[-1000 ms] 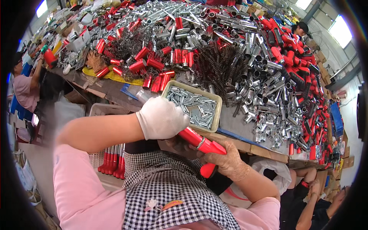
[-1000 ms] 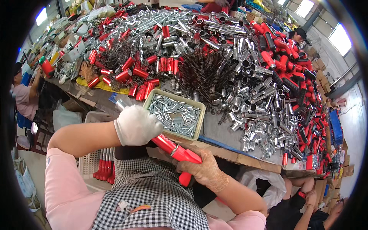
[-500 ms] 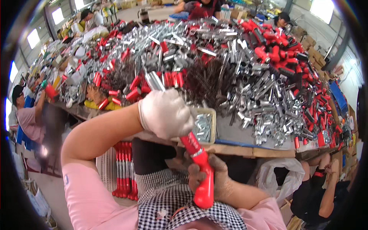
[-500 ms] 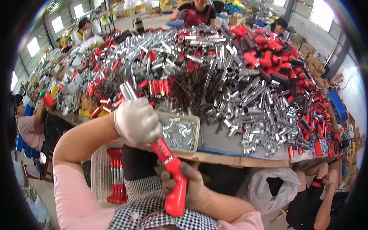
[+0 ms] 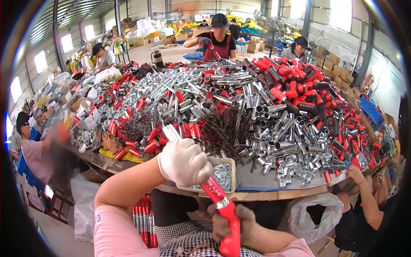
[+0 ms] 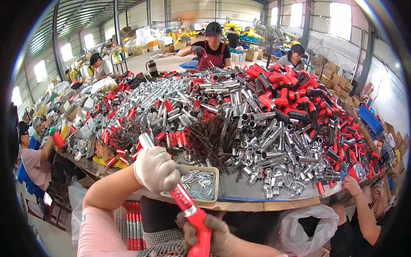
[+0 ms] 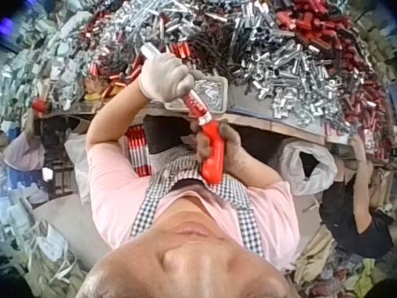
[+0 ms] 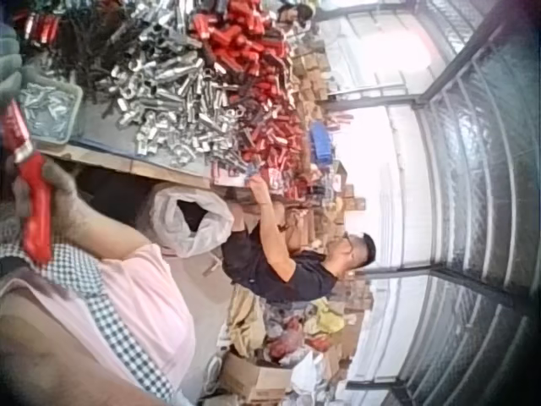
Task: The person assembles pump tools by fitting metal tubes, pins, springs, red sleeves, and handle grips together by hand, then places the finished tools into a basket.
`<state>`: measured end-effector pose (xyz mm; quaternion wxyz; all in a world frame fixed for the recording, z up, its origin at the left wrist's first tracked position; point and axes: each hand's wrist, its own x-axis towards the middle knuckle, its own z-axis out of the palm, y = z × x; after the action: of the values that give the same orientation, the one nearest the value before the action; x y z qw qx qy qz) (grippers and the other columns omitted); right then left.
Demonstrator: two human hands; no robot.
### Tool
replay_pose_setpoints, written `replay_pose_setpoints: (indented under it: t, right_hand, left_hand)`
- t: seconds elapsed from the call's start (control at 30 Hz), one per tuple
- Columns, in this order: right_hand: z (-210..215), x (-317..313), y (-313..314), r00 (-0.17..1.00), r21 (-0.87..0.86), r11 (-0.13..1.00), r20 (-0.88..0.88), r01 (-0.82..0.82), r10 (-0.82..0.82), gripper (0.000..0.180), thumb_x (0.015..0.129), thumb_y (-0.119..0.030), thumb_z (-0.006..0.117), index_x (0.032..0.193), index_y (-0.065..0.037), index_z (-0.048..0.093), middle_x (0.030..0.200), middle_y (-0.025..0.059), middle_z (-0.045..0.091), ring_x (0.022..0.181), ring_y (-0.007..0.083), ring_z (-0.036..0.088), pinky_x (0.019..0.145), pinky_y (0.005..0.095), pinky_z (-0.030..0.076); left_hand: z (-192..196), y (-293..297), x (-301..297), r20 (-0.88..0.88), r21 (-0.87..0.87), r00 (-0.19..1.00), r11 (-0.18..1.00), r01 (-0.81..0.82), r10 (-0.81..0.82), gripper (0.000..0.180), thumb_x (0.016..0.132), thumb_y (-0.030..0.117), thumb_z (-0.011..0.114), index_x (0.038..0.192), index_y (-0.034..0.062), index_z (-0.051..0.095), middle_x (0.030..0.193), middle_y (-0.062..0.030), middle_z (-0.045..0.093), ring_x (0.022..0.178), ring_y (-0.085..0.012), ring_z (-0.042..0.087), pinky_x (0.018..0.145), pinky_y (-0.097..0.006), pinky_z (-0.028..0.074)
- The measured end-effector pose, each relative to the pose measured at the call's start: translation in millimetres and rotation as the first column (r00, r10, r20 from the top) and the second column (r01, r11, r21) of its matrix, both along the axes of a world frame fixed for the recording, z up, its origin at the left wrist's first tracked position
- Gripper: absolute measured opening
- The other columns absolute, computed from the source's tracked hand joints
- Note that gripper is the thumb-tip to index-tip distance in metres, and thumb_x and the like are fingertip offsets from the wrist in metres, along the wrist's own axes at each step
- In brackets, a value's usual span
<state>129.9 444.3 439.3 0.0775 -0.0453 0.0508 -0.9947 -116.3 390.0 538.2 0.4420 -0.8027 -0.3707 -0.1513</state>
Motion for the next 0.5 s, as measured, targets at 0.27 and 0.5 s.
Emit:
replay_pose_setpoints:
  t: [0.27,0.5]
  right_hand:
    - [38,-3,86,0.740,-0.050,-0.866,-0.496,0.498,0.454,0.036,0.076,-0.025,0.065,0.108,-0.008,0.066,0.082,0.0058,0.060,0.074,0.0228,0.062,0.075,0.0379,0.052]
    - [39,6,86,0.511,-0.261,-0.630,-0.402,0.732,0.760,0.037,0.075,-0.025,0.058,0.104,-0.007,0.069,0.084,0.0083,0.060,0.078,0.0212,0.062,0.082,0.0398,0.054]
  left_hand:
    - [-67,-29,27,0.188,-0.982,0.666,0.144,0.121,0.722,0.022,0.073,0.026,0.073,0.080,0.0062,0.065,0.066,-0.0127,0.063,0.066,-0.0296,0.066,0.059,-0.040,0.051]
    - [-67,-35,56,-0.066,-0.590,0.428,-0.382,0.712,0.901,0.025,0.072,0.020,0.077,0.070,0.0038,0.059,0.059,-0.0008,0.052,0.049,-0.0113,0.049,0.046,-0.029,0.040]
